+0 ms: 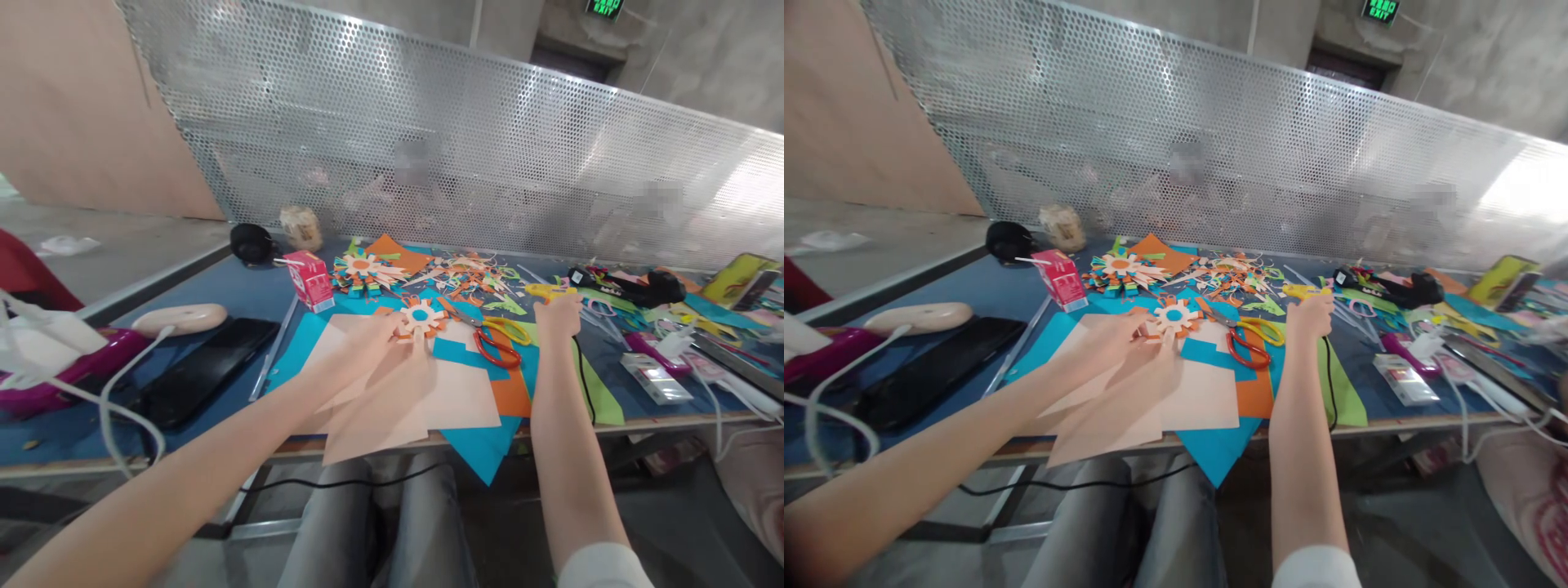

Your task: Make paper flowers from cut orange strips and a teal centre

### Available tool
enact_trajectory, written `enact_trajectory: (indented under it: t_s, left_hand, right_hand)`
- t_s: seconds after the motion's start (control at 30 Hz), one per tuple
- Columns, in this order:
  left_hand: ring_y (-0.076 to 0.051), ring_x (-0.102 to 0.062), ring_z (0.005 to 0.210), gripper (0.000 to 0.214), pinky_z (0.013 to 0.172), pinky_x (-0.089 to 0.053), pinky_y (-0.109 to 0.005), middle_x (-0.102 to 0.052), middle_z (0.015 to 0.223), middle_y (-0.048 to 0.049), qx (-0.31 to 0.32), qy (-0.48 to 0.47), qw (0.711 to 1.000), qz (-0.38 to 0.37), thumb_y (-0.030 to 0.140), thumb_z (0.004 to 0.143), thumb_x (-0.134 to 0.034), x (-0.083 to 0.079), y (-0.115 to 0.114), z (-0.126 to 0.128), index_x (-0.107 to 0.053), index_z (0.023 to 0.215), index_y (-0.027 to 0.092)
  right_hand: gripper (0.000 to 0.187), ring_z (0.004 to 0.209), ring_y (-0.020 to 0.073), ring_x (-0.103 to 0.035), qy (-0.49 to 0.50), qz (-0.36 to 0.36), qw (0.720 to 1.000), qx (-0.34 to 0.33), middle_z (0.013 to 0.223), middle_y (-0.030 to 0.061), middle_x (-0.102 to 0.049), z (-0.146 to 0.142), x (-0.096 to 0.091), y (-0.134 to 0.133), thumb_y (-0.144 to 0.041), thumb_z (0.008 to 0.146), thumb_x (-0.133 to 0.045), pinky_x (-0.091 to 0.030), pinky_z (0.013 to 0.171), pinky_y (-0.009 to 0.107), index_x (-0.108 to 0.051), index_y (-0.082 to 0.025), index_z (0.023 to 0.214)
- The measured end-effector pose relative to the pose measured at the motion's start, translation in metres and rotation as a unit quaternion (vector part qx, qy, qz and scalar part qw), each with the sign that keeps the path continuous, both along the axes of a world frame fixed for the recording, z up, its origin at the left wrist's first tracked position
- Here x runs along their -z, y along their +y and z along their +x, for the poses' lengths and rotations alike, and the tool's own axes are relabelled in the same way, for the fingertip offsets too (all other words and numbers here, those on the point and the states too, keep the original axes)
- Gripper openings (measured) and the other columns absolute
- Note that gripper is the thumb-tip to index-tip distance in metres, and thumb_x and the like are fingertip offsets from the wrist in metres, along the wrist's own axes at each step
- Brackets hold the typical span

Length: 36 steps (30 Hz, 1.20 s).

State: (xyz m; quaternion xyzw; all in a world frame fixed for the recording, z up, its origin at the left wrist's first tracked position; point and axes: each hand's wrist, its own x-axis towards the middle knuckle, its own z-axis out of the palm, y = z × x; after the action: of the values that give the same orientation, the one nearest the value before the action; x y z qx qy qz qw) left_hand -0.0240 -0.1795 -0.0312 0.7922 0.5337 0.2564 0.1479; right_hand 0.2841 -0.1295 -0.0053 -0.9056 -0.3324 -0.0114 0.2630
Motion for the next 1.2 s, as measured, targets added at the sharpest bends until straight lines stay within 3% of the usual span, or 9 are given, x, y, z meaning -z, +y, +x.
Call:
enact_trajectory:
  t_s: [0.13,0.23,0.3,0.37,0.5,0.7,0.83,1.0,1.2]
  left_hand:
    - [-0.021,-0.061,0.075,0.013,0.067,-0.044,-0.03,-0.066,0.083,-0.0044,-0.006,-0.082,0.996,-0.025,0.026,0.072,-0.053,-0.012,0.012,-0.004,-0.062,0.08,0.019]
    - [-0.016,-0.061,0.069,0.018,0.061,-0.046,-0.026,-0.067,0.087,-0.0052,-0.01,-0.165,0.985,-0.049,0.03,0.071,-0.056,-0.014,0.028,0.005,-0.063,0.079,0.017]
    - [-0.013,-0.059,0.061,0.023,0.056,-0.045,-0.025,-0.066,0.078,-0.0055,-0.012,-0.351,0.927,-0.129,0.031,0.065,-0.062,-0.011,0.038,0.014,-0.064,0.08,0.015]
    - [-0.011,-0.057,0.056,0.025,0.054,-0.045,-0.024,-0.065,0.07,-0.0041,-0.022,-0.477,0.862,-0.17,0.029,0.058,-0.068,-0.006,0.046,0.023,-0.065,0.078,0.013]
    - [-0.011,-0.058,0.056,0.023,0.056,-0.046,-0.025,-0.064,0.067,-0.0028,-0.037,-0.576,0.801,-0.159,0.022,0.051,-0.072,0.006,0.053,0.033,-0.063,0.07,0.012]
    - [-0.01,-0.058,0.052,0.02,0.053,-0.047,-0.023,-0.063,0.065,-0.0021,-0.084,-0.62,0.759,-0.182,0.014,0.058,-0.07,0.015,0.05,0.032,-0.056,0.072,0.012]
    - [-0.01,-0.059,0.052,0.025,0.051,-0.047,-0.022,-0.061,0.061,0.0001,-0.124,-0.611,0.763,-0.171,0.01,0.063,-0.068,0.013,0.051,0.032,-0.054,0.084,0.013]
    - [-0.009,-0.053,0.042,0.031,0.044,-0.041,-0.02,-0.058,0.056,0.0031,-0.129,-0.622,0.751,-0.183,0.008,0.064,-0.067,0.011,0.05,0.033,-0.049,0.088,0.014]
    - [-0.011,-0.059,0.051,0.026,0.05,-0.045,-0.022,-0.06,0.06,0.001,-0.122,-0.61,0.764,-0.171,0.003,0.068,-0.062,0.008,0.048,0.034,-0.049,0.088,0.014]
  right_hand:
    - [0.06,0.101,0.0309,-0.058,-0.031,0.154,0.987,-0.034,0.109,0.0227,-0.056,-0.002,-0.001,0.002,-0.033,0.073,-0.054,-0.046,0.082,0.04,-0.031,-0.006,0.121]
    - [0.053,0.098,0.0295,-0.058,-0.031,0.3,0.946,-0.12,0.106,0.0204,-0.057,-0.006,0.002,0.006,-0.029,0.067,-0.059,-0.046,0.081,0.04,-0.037,-0.01,0.11]
    - [0.049,0.094,0.0274,-0.059,-0.037,0.371,0.908,-0.193,0.103,0.0185,-0.058,-0.015,0.004,0.008,-0.029,0.064,-0.062,-0.047,0.08,0.039,-0.039,-0.012,0.104]
    - [0.046,0.091,0.0257,-0.06,-0.059,0.403,0.876,-0.258,0.099,0.0165,-0.059,-0.029,0.006,0.008,-0.031,0.064,-0.062,-0.048,0.079,0.038,-0.04,-0.013,0.1]
    - [0.041,0.092,0.0257,-0.059,-0.116,0.382,0.846,-0.354,0.096,0.0143,-0.058,-0.06,0.013,0.004,-0.035,0.067,-0.06,-0.049,0.077,0.039,-0.04,-0.016,0.098]
    - [0.041,0.088,0.0273,-0.061,-0.178,0.3,0.843,-0.41,0.094,0.013,-0.059,-0.086,0.02,-0.005,-0.036,0.069,-0.059,-0.051,0.07,0.04,-0.039,-0.018,0.1]
    - [0.035,0.083,0.0266,-0.062,-0.21,0.286,0.831,-0.429,0.091,0.0127,-0.059,-0.093,0.022,-0.009,-0.035,0.073,-0.055,-0.052,0.063,0.038,-0.039,-0.018,0.099]
    - [0.028,0.082,0.0244,-0.062,-0.241,0.292,0.814,-0.44,0.09,0.0102,-0.058,-0.096,0.025,-0.01,-0.033,0.076,-0.051,-0.052,0.062,0.036,-0.038,-0.02,0.097]
    - [0.027,0.085,0.0249,-0.061,-0.235,0.274,0.82,-0.444,0.089,0.0106,-0.058,-0.098,0.025,-0.011,-0.034,0.078,-0.05,-0.052,0.064,0.037,-0.038,-0.019,0.098]
